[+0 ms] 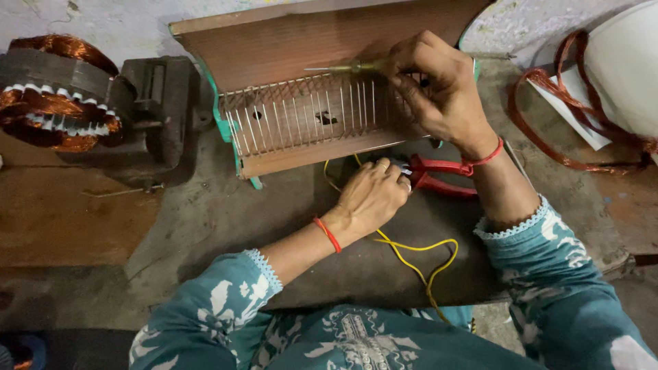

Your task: The person uses a screwdriver to remove screws from a wooden frame holding a metal grid. They then use pliers to remove the grid and continue unscrewing the frame. The person works on a workbench with a motor stator and copper wire nearby.

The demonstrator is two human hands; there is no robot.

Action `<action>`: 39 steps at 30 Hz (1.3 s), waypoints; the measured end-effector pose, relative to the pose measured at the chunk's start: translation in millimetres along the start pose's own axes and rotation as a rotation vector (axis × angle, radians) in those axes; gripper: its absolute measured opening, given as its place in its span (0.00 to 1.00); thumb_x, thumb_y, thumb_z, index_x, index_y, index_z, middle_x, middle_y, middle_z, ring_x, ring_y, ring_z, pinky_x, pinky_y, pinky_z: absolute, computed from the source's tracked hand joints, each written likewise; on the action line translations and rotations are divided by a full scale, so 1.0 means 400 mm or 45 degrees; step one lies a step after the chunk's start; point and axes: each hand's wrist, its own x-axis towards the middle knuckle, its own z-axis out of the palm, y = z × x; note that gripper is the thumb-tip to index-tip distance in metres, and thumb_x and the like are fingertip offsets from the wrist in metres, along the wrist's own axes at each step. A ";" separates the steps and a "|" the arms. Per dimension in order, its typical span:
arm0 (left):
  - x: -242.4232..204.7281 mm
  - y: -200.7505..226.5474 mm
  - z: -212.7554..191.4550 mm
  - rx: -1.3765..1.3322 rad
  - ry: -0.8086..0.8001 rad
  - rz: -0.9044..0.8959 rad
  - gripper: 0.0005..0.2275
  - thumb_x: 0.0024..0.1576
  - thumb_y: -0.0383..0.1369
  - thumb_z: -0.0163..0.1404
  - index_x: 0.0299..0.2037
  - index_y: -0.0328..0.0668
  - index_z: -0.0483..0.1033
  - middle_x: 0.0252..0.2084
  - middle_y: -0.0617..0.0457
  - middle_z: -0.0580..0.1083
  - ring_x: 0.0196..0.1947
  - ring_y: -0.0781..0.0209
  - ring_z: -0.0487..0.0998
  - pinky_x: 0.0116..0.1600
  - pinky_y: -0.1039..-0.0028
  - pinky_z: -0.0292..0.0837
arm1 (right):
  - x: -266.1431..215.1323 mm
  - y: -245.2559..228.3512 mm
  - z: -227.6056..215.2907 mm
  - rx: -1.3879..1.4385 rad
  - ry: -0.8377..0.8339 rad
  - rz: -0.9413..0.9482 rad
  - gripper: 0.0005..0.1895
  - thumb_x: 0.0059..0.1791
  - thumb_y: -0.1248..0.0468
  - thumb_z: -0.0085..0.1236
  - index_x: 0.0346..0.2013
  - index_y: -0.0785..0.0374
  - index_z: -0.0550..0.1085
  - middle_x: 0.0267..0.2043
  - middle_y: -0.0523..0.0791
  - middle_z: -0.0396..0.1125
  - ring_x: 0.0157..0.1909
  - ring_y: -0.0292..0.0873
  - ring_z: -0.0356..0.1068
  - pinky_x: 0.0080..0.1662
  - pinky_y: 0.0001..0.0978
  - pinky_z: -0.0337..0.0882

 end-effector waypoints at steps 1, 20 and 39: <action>0.000 0.000 -0.003 0.013 0.011 0.004 0.08 0.51 0.33 0.51 0.35 0.39 0.80 0.35 0.48 0.77 0.43 0.53 0.76 0.44 0.65 0.74 | 0.000 0.001 0.000 0.002 0.001 0.009 0.06 0.54 0.77 0.58 0.44 0.69 0.73 0.48 0.49 0.68 0.46 0.44 0.70 0.48 0.29 0.69; -0.043 -0.189 -0.280 0.218 0.783 -0.220 0.30 0.62 0.53 0.61 0.62 0.34 0.70 0.59 0.38 0.67 0.69 0.35 0.61 0.73 0.33 0.50 | 0.044 -0.075 -0.035 -0.445 -0.347 -0.085 0.42 0.34 0.52 0.75 0.59 0.60 0.71 0.58 0.53 0.63 0.57 0.61 0.64 0.56 0.49 0.63; -0.125 -0.311 -0.373 -0.966 1.206 -1.132 0.14 0.67 0.39 0.47 0.51 0.35 0.78 0.37 0.46 0.73 0.34 0.57 0.63 0.41 0.68 0.58 | 0.039 -0.062 -0.065 -0.137 -0.288 0.151 0.34 0.35 0.62 0.76 0.52 0.64 0.72 0.48 0.49 0.67 0.53 0.52 0.71 0.54 0.40 0.71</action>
